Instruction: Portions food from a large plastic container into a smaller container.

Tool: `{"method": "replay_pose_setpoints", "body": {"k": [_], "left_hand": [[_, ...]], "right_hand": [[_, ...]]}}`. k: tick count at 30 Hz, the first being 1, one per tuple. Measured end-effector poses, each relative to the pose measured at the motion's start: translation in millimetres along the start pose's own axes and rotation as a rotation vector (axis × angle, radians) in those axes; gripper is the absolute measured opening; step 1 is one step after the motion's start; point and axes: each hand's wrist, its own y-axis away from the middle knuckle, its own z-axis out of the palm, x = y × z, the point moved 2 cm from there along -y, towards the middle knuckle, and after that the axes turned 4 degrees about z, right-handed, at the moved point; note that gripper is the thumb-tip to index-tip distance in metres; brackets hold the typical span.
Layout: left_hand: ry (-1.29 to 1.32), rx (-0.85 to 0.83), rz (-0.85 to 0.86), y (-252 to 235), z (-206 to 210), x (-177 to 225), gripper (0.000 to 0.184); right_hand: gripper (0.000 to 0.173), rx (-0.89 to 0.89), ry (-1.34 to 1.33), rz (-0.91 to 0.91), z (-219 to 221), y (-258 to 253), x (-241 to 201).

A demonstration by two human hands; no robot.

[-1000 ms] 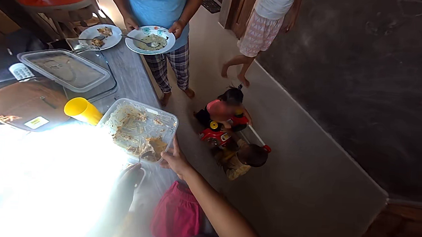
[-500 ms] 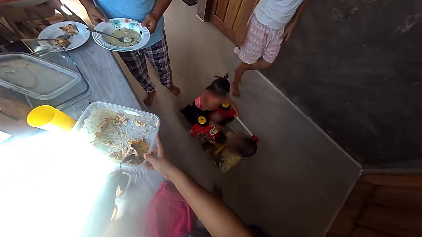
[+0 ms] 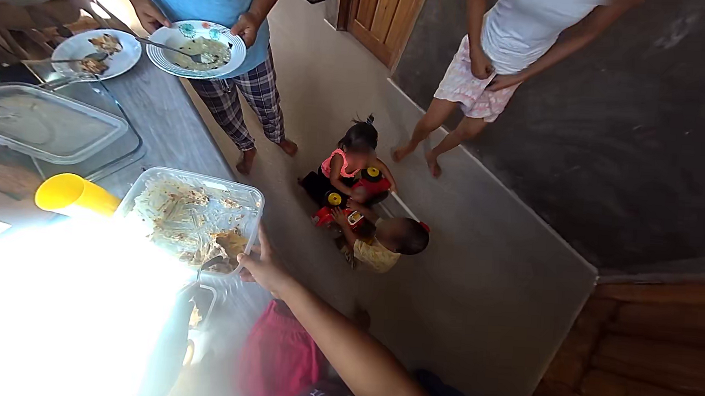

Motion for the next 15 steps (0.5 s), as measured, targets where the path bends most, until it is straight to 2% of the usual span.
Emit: {"method": "replay_pose_setpoints", "body": {"k": [6,10,15], "left_hand": [[-0.001,0.028,0.020,1,5,-9,0.038],[0.015,-0.014,-0.021,-1,-3,5,0.037],[0.005,0.006,-0.006,0,-1,5,0.037]], "right_hand": [[0.088,0.005,0.011,0.000,-1,1,0],[0.087,0.011,0.009,0.012,0,1,-1],[0.088,0.009,0.007,0.000,-1,2,0]]}}
